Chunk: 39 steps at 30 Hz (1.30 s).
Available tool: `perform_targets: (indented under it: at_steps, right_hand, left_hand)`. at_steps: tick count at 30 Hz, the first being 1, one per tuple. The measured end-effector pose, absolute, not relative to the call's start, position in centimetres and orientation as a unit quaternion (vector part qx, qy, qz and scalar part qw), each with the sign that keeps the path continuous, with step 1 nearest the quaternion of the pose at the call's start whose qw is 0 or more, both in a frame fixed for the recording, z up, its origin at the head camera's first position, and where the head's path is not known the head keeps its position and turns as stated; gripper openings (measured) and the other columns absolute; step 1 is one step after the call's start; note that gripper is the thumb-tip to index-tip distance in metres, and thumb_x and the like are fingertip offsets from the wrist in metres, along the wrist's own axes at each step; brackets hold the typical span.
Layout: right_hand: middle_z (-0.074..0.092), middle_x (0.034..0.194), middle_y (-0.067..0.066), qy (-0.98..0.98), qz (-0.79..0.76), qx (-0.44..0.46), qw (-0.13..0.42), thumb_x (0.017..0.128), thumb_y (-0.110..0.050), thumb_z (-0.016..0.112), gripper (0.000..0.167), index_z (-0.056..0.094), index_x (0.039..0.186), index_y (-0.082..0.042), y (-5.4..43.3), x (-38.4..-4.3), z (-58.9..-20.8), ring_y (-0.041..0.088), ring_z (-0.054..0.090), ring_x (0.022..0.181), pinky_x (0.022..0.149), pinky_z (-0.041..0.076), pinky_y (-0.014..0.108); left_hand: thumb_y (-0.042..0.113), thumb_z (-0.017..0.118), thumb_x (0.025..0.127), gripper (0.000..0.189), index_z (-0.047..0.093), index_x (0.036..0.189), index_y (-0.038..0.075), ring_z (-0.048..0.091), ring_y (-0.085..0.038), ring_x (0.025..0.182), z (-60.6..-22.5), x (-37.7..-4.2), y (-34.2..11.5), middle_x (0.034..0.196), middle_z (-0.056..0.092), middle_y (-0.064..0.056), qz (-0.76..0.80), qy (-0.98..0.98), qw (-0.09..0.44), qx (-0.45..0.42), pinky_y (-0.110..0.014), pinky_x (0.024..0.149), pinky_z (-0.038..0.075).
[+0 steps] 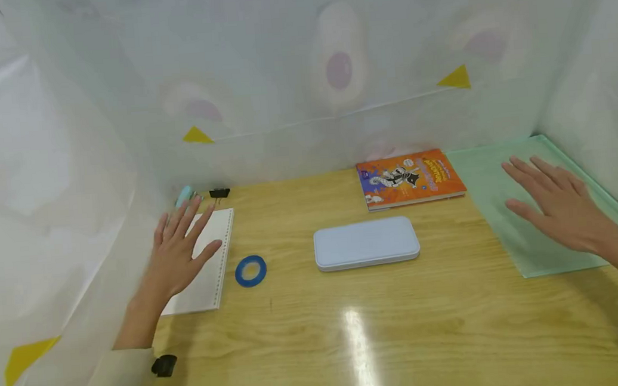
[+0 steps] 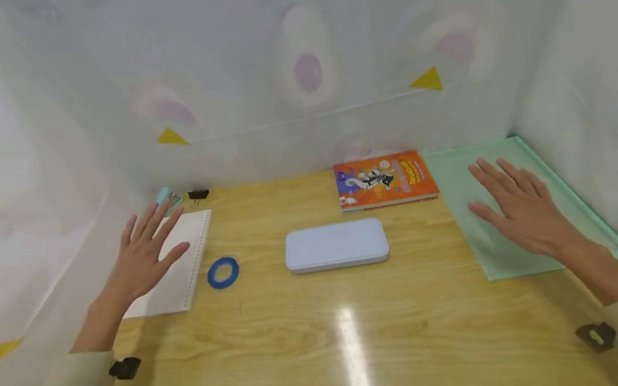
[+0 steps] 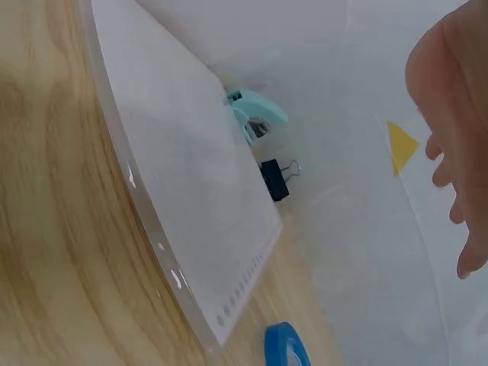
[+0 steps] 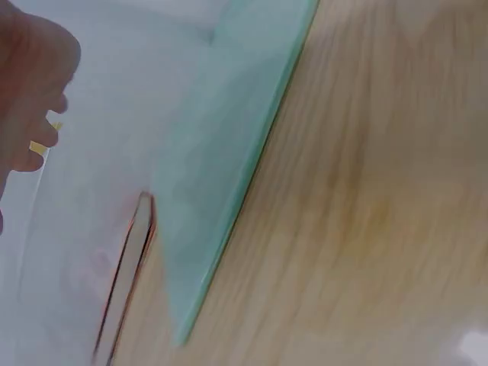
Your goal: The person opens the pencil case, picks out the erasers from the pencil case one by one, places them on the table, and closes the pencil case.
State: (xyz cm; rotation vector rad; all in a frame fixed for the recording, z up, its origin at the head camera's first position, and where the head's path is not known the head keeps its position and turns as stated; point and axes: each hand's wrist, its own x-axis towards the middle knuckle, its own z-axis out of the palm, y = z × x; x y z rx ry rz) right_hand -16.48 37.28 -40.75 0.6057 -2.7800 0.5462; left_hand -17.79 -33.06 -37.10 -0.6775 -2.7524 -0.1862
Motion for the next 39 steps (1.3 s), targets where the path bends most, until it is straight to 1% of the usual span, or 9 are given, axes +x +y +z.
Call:
perform_targets:
  at_steps: [3, 6, 7, 9, 11, 17, 23, 32, 39]
  right_hand:
    - [0.012, 0.174, 0.008, -0.915, 0.341, 0.212, 0.04, 0.111, -0.016, 0.044, 0.064, 0.016, 0.168, -0.025, 35.3, -16.0, -40.4, 0.02, -0.001, 0.159, 0.122, -0.006, 0.059]
    - [0.008, 0.174, 0.005, -0.879, 0.434, 0.19, -0.052, 0.114, -0.019, 0.038, 0.06, 0.015, 0.167, -0.033, 32.7, -15.3, -39.9, 0.021, -0.002, 0.159, 0.121, 0.001, 0.061]
    - [0.008, 0.174, 0.003, -0.871, 0.451, 0.18, -0.078, 0.115, -0.021, 0.038, 0.059, 0.015, 0.167, -0.036, 32.0, -15.2, -39.8, 0.027, -0.001, 0.159, 0.119, 0.004, 0.063]
    - [0.011, 0.173, 0.001, -0.864, 0.463, 0.164, -0.112, 0.114, -0.027, 0.04, 0.056, 0.019, 0.165, -0.039, 30.3, -15.1, -39.7, 0.033, 0.003, 0.158, 0.112, 0.013, 0.073]
    - [0.019, 0.172, 0.0, -0.858, 0.47, 0.16, -0.131, 0.113, -0.031, 0.044, 0.055, 0.026, 0.164, -0.038, 28.5, -15.4, -39.8, 0.036, 0.01, 0.157, 0.11, 0.021, 0.074]
    - [0.036, 0.166, 0.001, -0.837, 0.488, 0.205, -0.141, 0.108, -0.034, 0.057, 0.053, 0.044, 0.159, -0.024, 22.8, -17.0, -40.5, 0.037, 0.023, 0.155, 0.111, 0.028, 0.072]
    - [0.042, 0.163, 0.005, -0.835, 0.468, 0.255, -0.14, 0.103, -0.032, 0.068, 0.046, 0.06, 0.146, -0.019, 18.9, -17.6, -41.2, 0.038, 0.028, 0.154, 0.114, 0.028, 0.069]
    - [0.05, 0.155, 0.019, -0.857, 0.378, 0.338, -0.094, 0.091, -0.016, 0.081, 0.043, 0.07, 0.132, -0.011, 15.8, -18.5, -42.1, 0.048, 0.035, 0.147, 0.115, 0.024, 0.07]
    - [0.053, 0.153, 0.014, -0.884, 0.318, 0.338, -0.05, 0.083, -0.012, 0.087, 0.051, 0.071, 0.131, -0.018, 15.1, -18.6, -42.1, 0.049, 0.041, 0.14, 0.105, 0.027, 0.074]
  left_hand:
    - [0.043, 0.049, 0.109, 0.068, 0.02, 0.168, 0.024, 0.009, -0.033, 0.16, -37.2, -17.9, -31.9, 0.174, 0.012, -0.005, -0.165, -0.951, 0.093, -0.242, -0.063, 0.122, 0.004]
    - [0.036, 0.051, 0.11, 0.065, 0.022, 0.167, 0.022, 0.014, -0.038, 0.157, -37.7, -17.8, -30.0, 0.173, 0.018, -0.01, -0.244, -0.933, 0.041, -0.261, -0.068, 0.119, 0.011]
    - [0.035, 0.05, 0.111, 0.065, 0.021, 0.167, 0.022, 0.015, -0.039, 0.157, -37.9, -17.7, -29.2, 0.172, 0.018, -0.01, -0.259, -0.928, 0.023, -0.268, -0.069, 0.119, 0.014]
    - [0.037, 0.05, 0.111, 0.064, 0.021, 0.167, 0.024, 0.015, -0.037, 0.158, -38.4, -17.6, -27.6, 0.173, 0.017, -0.007, -0.283, -0.919, -0.016, -0.274, -0.068, 0.119, 0.016]
    - [0.04, 0.049, 0.111, 0.064, 0.021, 0.167, 0.027, 0.016, -0.034, 0.158, -38.8, -17.6, -26.0, 0.173, 0.017, -0.004, -0.298, -0.912, -0.053, -0.277, -0.066, 0.12, 0.019]
    - [0.051, 0.051, 0.108, 0.064, 0.027, 0.165, 0.033, 0.02, -0.024, 0.157, -39.6, -18.1, -21.5, 0.171, 0.023, 0.004, -0.31, -0.898, -0.112, -0.291, -0.058, 0.122, 0.024]
    - [0.049, 0.06, 0.104, 0.07, 0.032, 0.164, 0.027, 0.022, -0.023, 0.157, -40.5, -19.3, -17.3, 0.171, 0.025, 0.002, -0.276, -0.891, -0.136, -0.334, -0.052, 0.122, 0.026]
    - [0.056, 0.074, 0.093, 0.084, 0.037, 0.162, 0.025, 0.024, -0.028, 0.156, -41.8, -19.8, -13.5, 0.169, 0.027, -0.004, -0.138, -0.909, -0.115, -0.375, -0.053, 0.122, 0.026]
    - [0.056, 0.082, 0.085, 0.088, 0.042, 0.158, 0.028, 0.035, -0.031, 0.149, -41.8, -19.8, -12.0, 0.163, 0.035, -0.006, -0.114, -0.924, -0.086, -0.354, -0.054, 0.116, 0.036]
